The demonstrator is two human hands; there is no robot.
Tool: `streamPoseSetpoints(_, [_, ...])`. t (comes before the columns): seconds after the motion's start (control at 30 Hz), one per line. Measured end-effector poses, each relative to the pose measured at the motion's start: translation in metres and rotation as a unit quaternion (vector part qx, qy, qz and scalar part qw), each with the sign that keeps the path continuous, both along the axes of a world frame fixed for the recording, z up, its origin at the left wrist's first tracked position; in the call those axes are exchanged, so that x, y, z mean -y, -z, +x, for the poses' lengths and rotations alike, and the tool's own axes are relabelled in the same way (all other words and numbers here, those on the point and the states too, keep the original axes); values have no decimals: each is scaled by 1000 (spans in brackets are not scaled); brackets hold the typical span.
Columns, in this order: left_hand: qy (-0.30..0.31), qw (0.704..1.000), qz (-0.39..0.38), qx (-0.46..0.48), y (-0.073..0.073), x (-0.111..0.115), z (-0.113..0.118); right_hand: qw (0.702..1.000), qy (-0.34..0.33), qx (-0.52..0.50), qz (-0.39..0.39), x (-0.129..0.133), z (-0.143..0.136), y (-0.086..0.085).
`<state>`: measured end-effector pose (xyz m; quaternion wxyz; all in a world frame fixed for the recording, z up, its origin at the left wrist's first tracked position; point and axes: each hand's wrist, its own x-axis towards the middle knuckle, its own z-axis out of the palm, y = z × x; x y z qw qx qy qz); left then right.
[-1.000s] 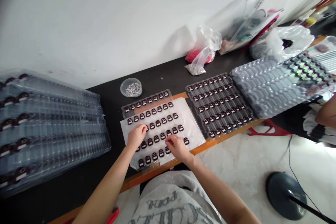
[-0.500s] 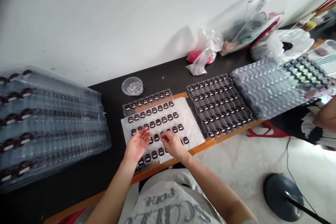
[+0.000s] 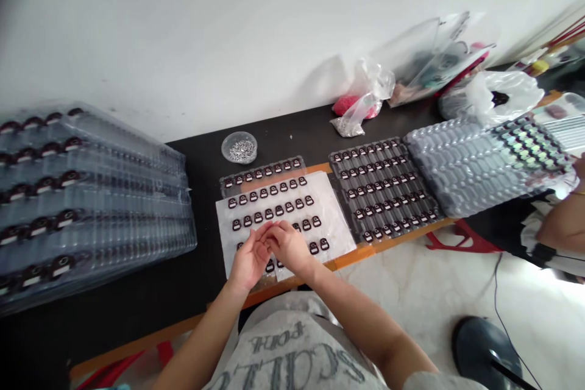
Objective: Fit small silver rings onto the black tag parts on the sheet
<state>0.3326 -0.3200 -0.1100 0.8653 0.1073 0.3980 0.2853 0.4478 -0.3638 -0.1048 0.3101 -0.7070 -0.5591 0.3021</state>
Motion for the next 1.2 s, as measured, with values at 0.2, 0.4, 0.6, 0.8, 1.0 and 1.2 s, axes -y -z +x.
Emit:
streamPoseSetpoints(0.2, [-16, 999, 1, -28, 5, 13, 1, 993, -49, 46, -101, -4, 5, -6])
streamPoseSetpoints(0.4, [-9, 999, 12, -48, 6, 23, 0, 989, -48, 65, -125, 4, -1, -5])
streamPoseSetpoints(0.6, [-6, 996, 24, -84, -1, 26, 3, 988, -48, 15, -149, 0, 6, -13])
streamPoseSetpoints(0.8, [0, 998, 9, -65, 2, 24, 0, 998, -31, 6, -63, 1, 4, -7])
streamPoseSetpoints(1.0, [-41, 999, -11, -32, 5, 19, -4, 1000, -22, 13, 10, 2, -2, -2])
streamPoseSetpoints(1.2, [5, 999, -14, -37, 8, 15, -7, 999, 7, -32, 35, 2, 4, -12])
